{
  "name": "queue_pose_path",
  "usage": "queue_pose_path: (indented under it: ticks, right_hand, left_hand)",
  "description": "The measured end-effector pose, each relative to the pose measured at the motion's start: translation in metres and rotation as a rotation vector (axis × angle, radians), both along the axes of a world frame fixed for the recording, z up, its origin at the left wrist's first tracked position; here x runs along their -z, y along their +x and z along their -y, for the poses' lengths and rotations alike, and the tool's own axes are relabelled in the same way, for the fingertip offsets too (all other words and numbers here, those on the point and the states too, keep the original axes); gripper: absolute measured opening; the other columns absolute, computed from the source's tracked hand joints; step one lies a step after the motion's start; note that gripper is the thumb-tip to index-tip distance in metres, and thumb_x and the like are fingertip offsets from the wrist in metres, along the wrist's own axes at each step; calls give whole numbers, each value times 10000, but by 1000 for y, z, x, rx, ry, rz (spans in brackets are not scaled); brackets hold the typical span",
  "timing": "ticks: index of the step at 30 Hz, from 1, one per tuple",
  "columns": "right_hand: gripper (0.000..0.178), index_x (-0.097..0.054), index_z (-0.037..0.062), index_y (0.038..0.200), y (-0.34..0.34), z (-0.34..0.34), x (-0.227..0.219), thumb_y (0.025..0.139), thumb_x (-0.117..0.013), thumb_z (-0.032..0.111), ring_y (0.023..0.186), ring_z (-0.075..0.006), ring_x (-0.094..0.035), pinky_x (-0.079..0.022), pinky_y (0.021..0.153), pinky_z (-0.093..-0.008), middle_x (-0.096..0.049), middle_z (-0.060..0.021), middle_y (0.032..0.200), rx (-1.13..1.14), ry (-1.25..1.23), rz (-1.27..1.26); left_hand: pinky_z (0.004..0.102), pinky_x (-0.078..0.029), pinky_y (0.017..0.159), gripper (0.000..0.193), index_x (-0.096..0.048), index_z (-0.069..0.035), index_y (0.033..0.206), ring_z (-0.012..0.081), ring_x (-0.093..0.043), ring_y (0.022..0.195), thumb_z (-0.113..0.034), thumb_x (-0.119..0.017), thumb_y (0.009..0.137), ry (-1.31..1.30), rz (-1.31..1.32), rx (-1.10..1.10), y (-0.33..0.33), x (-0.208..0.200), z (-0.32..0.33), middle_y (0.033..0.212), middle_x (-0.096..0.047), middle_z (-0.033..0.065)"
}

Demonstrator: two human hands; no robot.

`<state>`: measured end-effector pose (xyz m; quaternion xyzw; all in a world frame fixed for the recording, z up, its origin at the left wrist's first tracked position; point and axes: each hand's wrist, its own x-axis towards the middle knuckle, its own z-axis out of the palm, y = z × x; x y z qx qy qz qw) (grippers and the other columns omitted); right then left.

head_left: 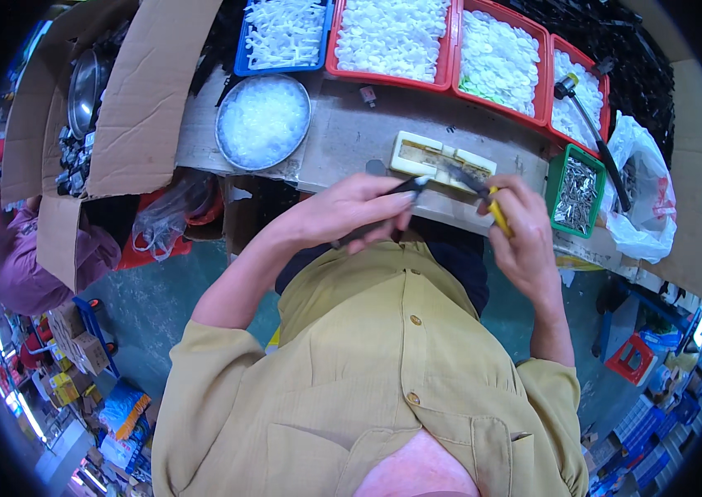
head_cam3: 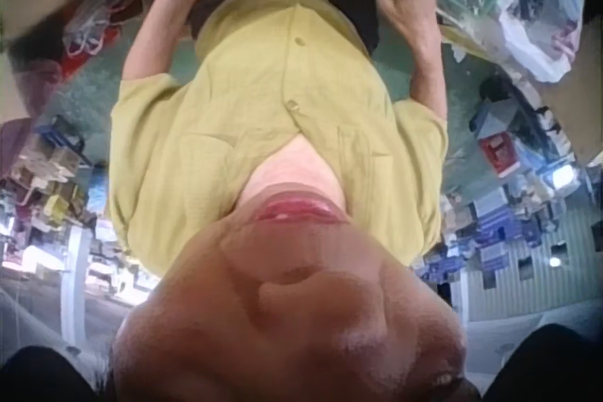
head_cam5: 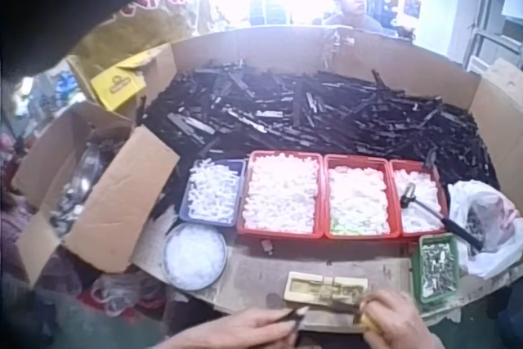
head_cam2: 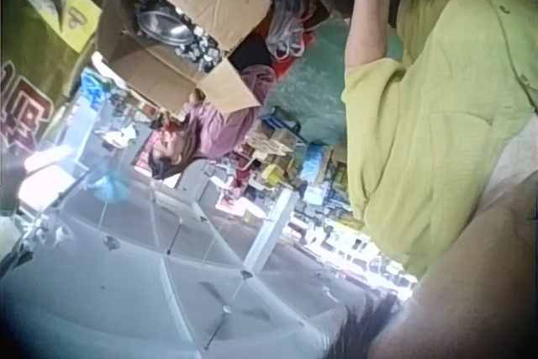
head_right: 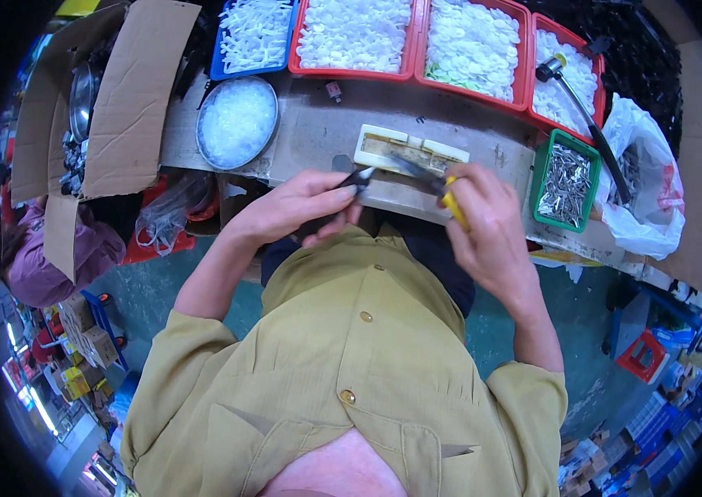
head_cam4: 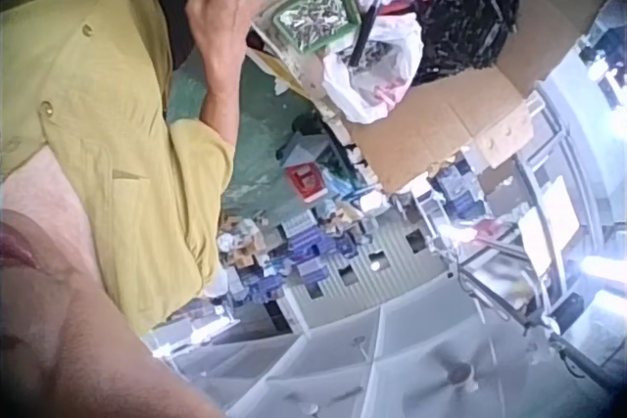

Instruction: The person assembles small lock mechanisms by inserting metal pins into white plastic housings. They use a hammer to tap the pins into place and pliers to adjust components. The person also sorts small metal parts from a cardboard box into a metal bowl.

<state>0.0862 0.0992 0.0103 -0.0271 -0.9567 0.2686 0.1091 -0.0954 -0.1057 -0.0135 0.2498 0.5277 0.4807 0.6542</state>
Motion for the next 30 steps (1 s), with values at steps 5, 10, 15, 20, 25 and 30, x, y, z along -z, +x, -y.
queue_pose_path:
  ticks: [5, 10, 15, 20, 25, 30]
  right_hand:
    - [252, -565, -15, 1004, 7, -32, 36, 753, -584, -3, 1014, -353, -546, -431, 827, -443, -542, -171, 1074, 287, 243, 99]
    - [248, -567, -7, 1021, 5, -34, 58, 780, -607, 32, 1047, -332, -534, -429, 859, -472, -535, -160, 1103, 349, 315, 201]
    - [320, -570, 14, 1063, 4, -31, 58, 809, -713, 146, 1072, -318, -523, -426, 884, -462, -526, -147, 1143, 350, 316, 176]
    - [424, -589, 21, 1108, 7, -38, 30, 754, -774, 163, 1120, -323, -525, -432, 899, -448, -524, -146, 1214, 268, 230, 242]
    - [316, -612, 9, 1050, -10, -69, -4, 781, -744, 111, 1028, -331, -585, -472, 843, -434, -581, -151, 1113, 200, 229, 134]
    - [166, -634, -4, 970, -77, -115, -25, 817, -683, 37, 913, -358, -627, -497, 790, -434, -621, -171, 960, 135, 214, -85]
  left_hand:
    - [296, -402, 449, 330, -559, -5, 844, 93, -506, 477, -303, -588, 982, -239, -741, -36, -14, 31, 84, 578, -491, 16]
    - [458, -512, 795, 388, -687, 2, 1058, 397, -640, 932, -320, -720, 843, -491, -1274, 115, -9, 41, 146, 966, -663, 226]
    - [450, -504, 787, 207, -679, 18, 1011, 379, -637, 888, -116, -699, 853, -98, -1217, -156, -6, 2, 75, 939, -651, 189]
    - [422, -491, 865, 276, -627, 26, 1072, 372, -574, 1055, 40, -603, 798, 250, -1590, -217, -25, 26, -3, 1098, -592, 196]
    - [422, -486, 915, 350, -589, 67, 1085, 360, -548, 1086, 89, -545, 739, 131, -1641, -272, -35, 48, -49, 1099, -557, 195]
    - [424, -484, 867, 298, -614, 52, 1076, 352, -555, 1025, 64, -587, 779, 239, -1624, -347, -36, 61, -47, 1056, -555, 186]
